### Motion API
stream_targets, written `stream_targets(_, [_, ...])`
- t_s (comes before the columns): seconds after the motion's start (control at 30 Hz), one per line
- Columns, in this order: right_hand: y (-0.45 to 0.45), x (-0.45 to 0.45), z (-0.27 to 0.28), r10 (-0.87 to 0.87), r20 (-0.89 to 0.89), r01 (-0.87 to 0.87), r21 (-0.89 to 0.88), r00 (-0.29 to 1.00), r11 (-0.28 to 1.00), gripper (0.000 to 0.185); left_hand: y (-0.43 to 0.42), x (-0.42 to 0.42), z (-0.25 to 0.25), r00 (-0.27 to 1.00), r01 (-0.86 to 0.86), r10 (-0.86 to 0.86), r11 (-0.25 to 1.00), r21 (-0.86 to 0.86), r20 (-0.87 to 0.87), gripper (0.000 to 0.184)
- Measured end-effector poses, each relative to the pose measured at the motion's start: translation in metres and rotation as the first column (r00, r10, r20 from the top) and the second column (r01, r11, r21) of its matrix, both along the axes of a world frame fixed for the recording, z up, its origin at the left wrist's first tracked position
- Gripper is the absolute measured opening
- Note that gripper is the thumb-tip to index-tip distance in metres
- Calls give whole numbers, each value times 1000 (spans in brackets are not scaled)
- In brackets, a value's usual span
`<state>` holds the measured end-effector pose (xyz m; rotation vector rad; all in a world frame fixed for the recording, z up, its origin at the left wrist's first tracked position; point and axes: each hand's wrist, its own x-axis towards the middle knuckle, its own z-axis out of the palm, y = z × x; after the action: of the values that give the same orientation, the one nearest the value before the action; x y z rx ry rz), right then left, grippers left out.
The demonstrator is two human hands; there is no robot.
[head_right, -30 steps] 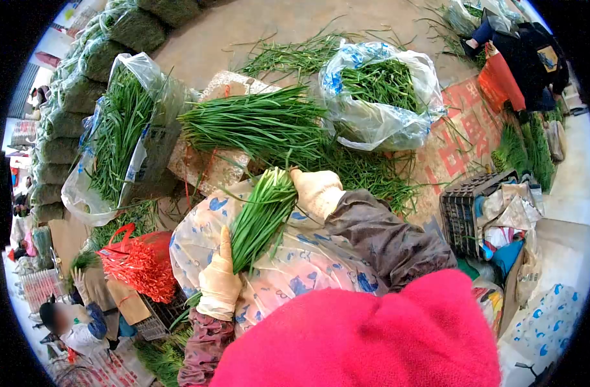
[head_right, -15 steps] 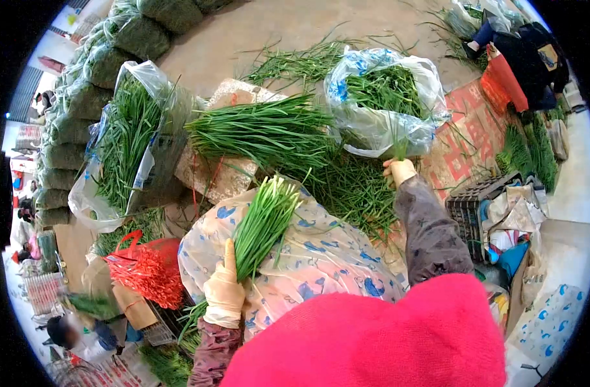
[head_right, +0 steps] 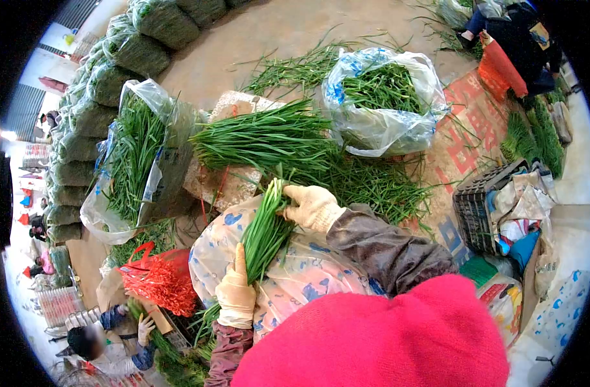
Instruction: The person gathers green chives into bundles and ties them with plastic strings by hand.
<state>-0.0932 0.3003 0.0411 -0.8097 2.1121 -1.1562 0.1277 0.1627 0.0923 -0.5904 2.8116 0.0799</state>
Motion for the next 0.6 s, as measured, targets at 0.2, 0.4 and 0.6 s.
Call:
stream_targets(0.2, [-6, -15, 1, -63, -279, 78, 41, 958, 996, 24, 4, 1, 6, 998, -50, 51, 999, -16, 48, 98])
stream_targets(0.4, [50, -83, -35, -537, 671, 784, -109, 511, 611, 20, -13, 20, 0, 983, -155, 173, 957, 247, -55, 89])
stream_targets(0.6, [118, -82, -21, -80, -173, 174, 642, 982, 747, 69, -17, 26, -9, 903, -195, 367, 815, 546, -224, 75])
